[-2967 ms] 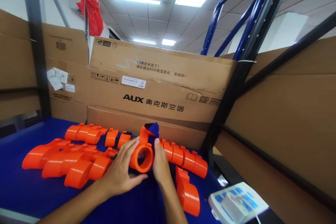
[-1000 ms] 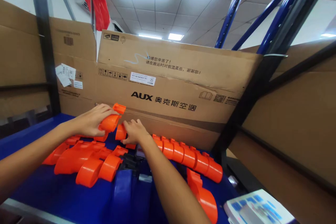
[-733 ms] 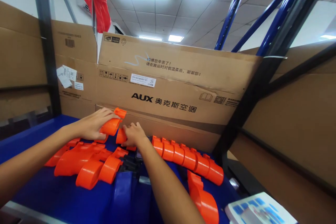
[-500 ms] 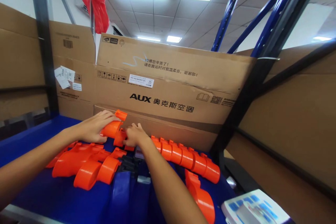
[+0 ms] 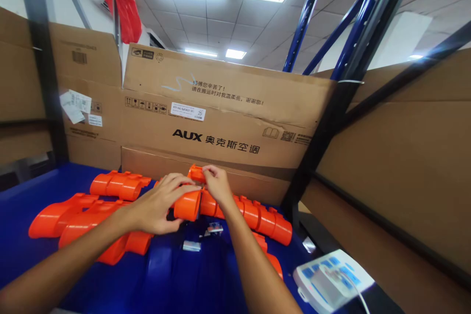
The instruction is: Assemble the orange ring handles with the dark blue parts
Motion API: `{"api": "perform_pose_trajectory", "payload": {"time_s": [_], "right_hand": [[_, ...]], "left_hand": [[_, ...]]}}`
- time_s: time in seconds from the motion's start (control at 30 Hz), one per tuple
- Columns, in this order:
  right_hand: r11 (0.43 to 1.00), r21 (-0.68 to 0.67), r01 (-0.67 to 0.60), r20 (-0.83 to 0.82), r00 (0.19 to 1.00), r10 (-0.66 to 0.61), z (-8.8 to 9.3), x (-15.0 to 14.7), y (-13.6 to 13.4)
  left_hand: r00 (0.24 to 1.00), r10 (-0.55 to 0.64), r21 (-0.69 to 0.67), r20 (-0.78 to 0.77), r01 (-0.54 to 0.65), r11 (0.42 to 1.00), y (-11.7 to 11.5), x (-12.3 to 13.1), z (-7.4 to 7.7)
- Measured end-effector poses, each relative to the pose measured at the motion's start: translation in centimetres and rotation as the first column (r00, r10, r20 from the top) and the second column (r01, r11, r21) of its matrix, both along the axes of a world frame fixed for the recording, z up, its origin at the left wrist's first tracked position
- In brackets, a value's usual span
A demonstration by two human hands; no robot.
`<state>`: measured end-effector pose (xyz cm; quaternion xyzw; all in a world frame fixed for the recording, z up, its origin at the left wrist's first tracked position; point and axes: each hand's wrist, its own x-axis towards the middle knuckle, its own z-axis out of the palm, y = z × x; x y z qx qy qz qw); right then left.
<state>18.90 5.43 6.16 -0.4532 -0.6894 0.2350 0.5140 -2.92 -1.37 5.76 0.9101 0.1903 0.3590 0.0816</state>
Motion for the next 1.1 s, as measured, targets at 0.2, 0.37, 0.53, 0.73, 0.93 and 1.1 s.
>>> {"api": "perform_pose_trajectory", "payload": {"time_s": [0.2, 0.37, 0.53, 0.73, 0.93, 1.1], "right_hand": [[1.0, -0.012, 0.022, -0.128, 0.991, -0.023, -0.8, 1.8, -2.4], [0.999, -0.032, -0.019, -0.099, 0.995, 0.016, -2.3, 1.9, -3.6], [0.998, -0.004, 0.07, 0.132, 0.989, -0.069, -4.1, 3.6, -4.4], [0.967, -0.179, 0.18, 0.537, 0.841, -0.057, -4.8, 6.3, -5.3], [0.946, -0.256, 0.196, 0.609, 0.793, 0.001, -5.1, 6.7, -5.9], [0.937, -0.276, 0.215, 0.663, 0.748, 0.024, -5.5, 7.1, -5.8]], "left_hand": [[0.757, 0.148, -0.616, 0.637, 0.383, 0.689, 0.9, 5.0, -3.6], [0.607, 0.323, -0.685, 0.726, 0.602, 0.41, 1.5, 7.2, -5.7], [0.504, 0.456, -0.678, 0.734, 0.583, 0.447, 0.8, 6.5, -6.3], [0.475, 0.451, -0.653, 0.756, 0.587, 0.478, 0.1, 6.4, -6.8], [0.484, 0.434, -0.65, 0.76, 0.578, 0.493, 0.2, 6.4, -7.4], [0.494, 0.432, -0.656, 0.755, 0.577, 0.487, 0.1, 6.5, -7.5]]}}
